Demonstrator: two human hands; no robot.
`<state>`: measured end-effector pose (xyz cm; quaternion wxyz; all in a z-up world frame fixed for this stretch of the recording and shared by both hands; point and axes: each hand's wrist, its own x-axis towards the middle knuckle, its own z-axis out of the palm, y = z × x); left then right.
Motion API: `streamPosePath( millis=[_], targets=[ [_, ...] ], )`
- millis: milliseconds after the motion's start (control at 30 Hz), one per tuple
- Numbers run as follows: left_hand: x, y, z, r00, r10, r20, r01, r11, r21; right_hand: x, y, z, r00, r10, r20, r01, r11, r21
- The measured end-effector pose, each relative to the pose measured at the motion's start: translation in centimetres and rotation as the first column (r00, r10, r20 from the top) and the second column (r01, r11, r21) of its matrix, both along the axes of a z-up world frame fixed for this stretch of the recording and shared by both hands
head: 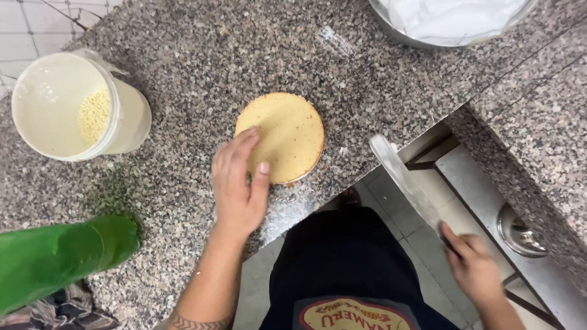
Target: The person spreads white cream over a round cake layer with a spatula, sprinkles a granular topping from a bucket onto the cream, places a second cake layer on top, and presses it down. They then move a green bottle aside, wipe the counter with a cloth, and scrub the sink area with a sponge.
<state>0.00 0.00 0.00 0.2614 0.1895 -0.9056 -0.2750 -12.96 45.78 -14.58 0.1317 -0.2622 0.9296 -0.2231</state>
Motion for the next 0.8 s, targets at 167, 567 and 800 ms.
streamPosePath(
  millis=[167, 567, 800],
  targets=[
    [0.3, -0.7, -1.2, 0.998, 0.049, 0.032, -0.048, 0.999, -0.018, -0.8, 7.4, 1.8, 0.996, 0.065, -0.062, -0.063, 0.997, 0.040],
    [-5.6, 0.8, -0.2, 0.983, -0.099, 0.155, 0.097, 0.995, 0.020, -3.2, 3.1, 1.6, 0.539, -0.215, 0.815, 0.132, 0.976, 0.170],
    [-7.0, -0.6, -1.2, 0.931, -0.022, 0.365, 0.068, 0.991, -0.114, -4.8, 5.0, -3.2, 0.270, -0.126, 0.955, 0.127, 0.987, 0.094]
  ],
)
